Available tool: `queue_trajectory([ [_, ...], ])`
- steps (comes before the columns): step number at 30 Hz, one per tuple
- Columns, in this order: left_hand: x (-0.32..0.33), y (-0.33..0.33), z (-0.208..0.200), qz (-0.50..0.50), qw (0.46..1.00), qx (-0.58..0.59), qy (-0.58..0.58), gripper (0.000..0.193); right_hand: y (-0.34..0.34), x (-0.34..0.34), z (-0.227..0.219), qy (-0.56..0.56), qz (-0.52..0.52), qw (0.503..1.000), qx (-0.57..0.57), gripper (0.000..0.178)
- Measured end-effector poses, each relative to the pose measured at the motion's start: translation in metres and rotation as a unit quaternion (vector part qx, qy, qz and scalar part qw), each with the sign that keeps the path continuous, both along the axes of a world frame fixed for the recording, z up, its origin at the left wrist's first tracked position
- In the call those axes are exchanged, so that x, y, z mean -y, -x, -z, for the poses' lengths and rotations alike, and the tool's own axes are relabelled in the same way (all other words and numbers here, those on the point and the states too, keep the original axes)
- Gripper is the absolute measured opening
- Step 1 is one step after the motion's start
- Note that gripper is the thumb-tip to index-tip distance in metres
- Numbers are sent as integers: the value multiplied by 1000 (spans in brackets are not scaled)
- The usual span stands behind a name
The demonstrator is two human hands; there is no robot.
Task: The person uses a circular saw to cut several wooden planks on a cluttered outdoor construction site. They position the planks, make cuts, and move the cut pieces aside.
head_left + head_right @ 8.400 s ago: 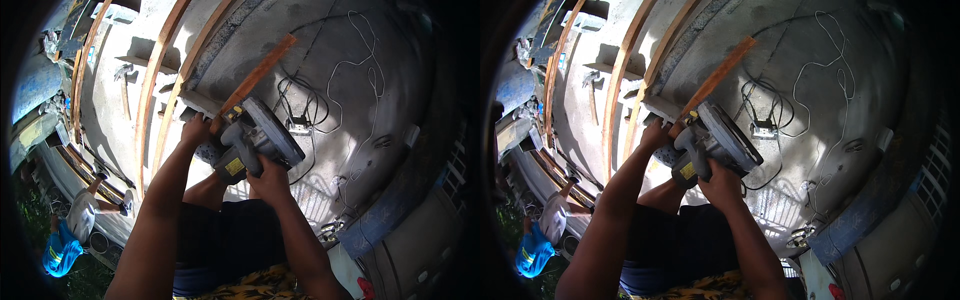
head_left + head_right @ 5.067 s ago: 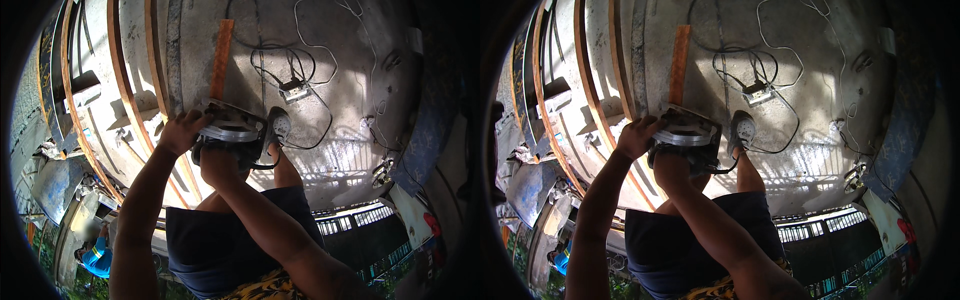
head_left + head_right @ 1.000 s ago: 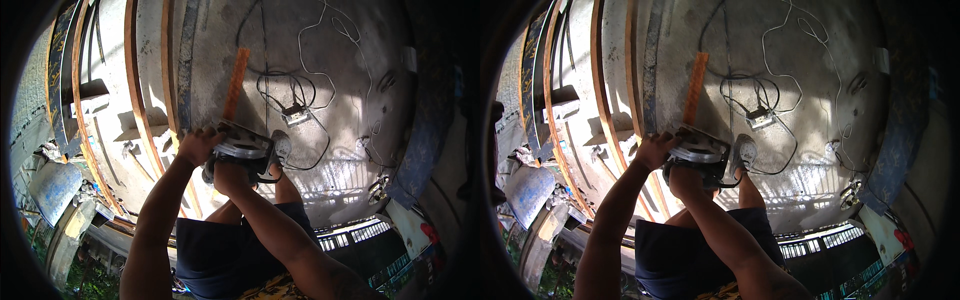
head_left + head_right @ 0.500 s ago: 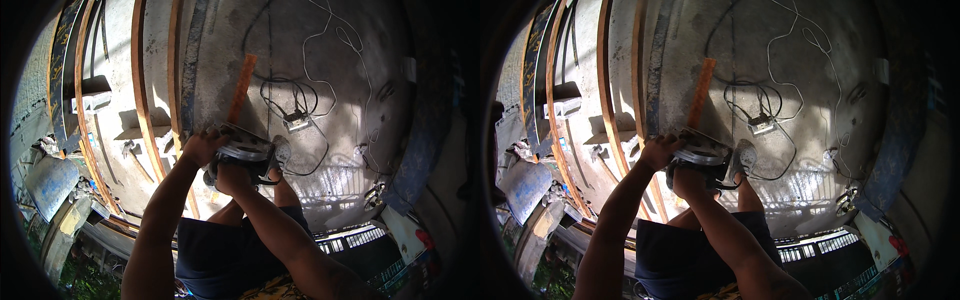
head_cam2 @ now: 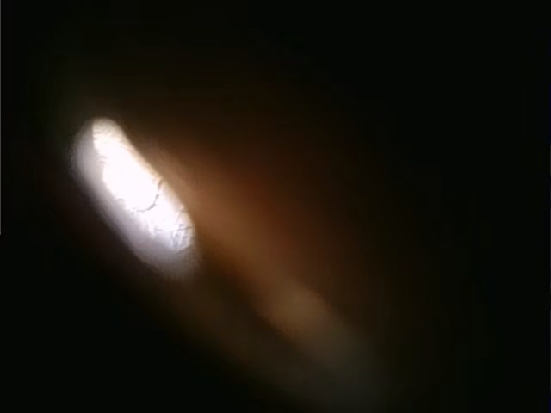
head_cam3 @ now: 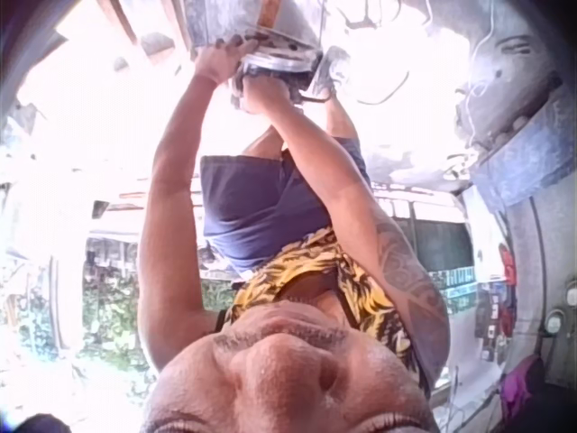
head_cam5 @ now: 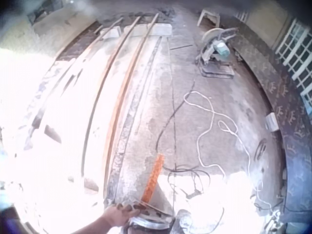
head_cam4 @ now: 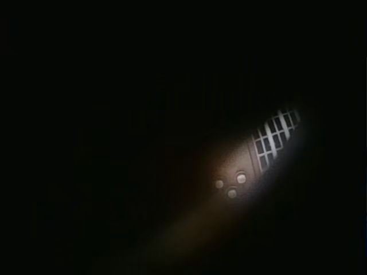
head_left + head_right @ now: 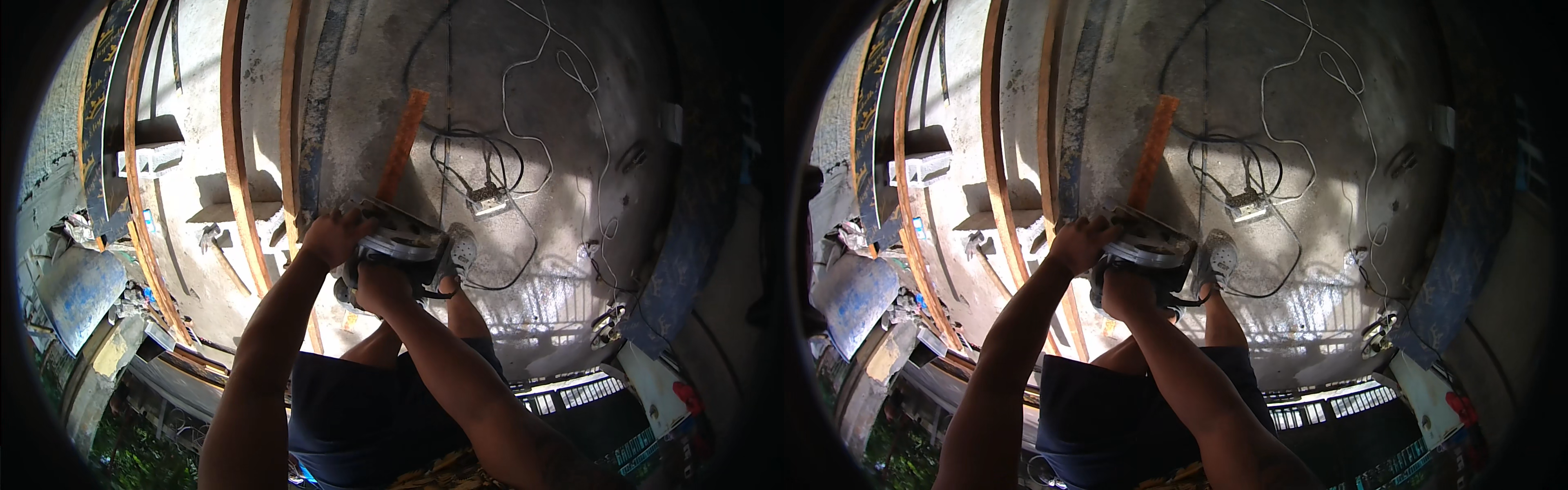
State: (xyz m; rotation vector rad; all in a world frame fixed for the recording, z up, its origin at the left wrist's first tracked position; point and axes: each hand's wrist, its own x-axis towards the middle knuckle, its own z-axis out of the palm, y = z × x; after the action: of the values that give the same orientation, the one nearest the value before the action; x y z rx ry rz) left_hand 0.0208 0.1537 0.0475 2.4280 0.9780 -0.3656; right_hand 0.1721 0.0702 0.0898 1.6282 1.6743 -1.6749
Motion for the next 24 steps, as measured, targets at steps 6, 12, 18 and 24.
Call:
queue_trajectory([
  [6,-3,3,5,-2,1000,-4,-8,51,3,-1,8,-24,-6,1000,-4,27],
  [12,-20,-4,8,9,997,-73,21,56,5,-9,24,-59,0,998,-15,31],
  [18,-30,-13,-14,10,997,-62,33,59,5,-4,18,-86,6,996,-10,30],
  [24,-13,-16,-71,-12,998,-46,-32,71,-16,7,-18,-102,17,994,-38,35],
])
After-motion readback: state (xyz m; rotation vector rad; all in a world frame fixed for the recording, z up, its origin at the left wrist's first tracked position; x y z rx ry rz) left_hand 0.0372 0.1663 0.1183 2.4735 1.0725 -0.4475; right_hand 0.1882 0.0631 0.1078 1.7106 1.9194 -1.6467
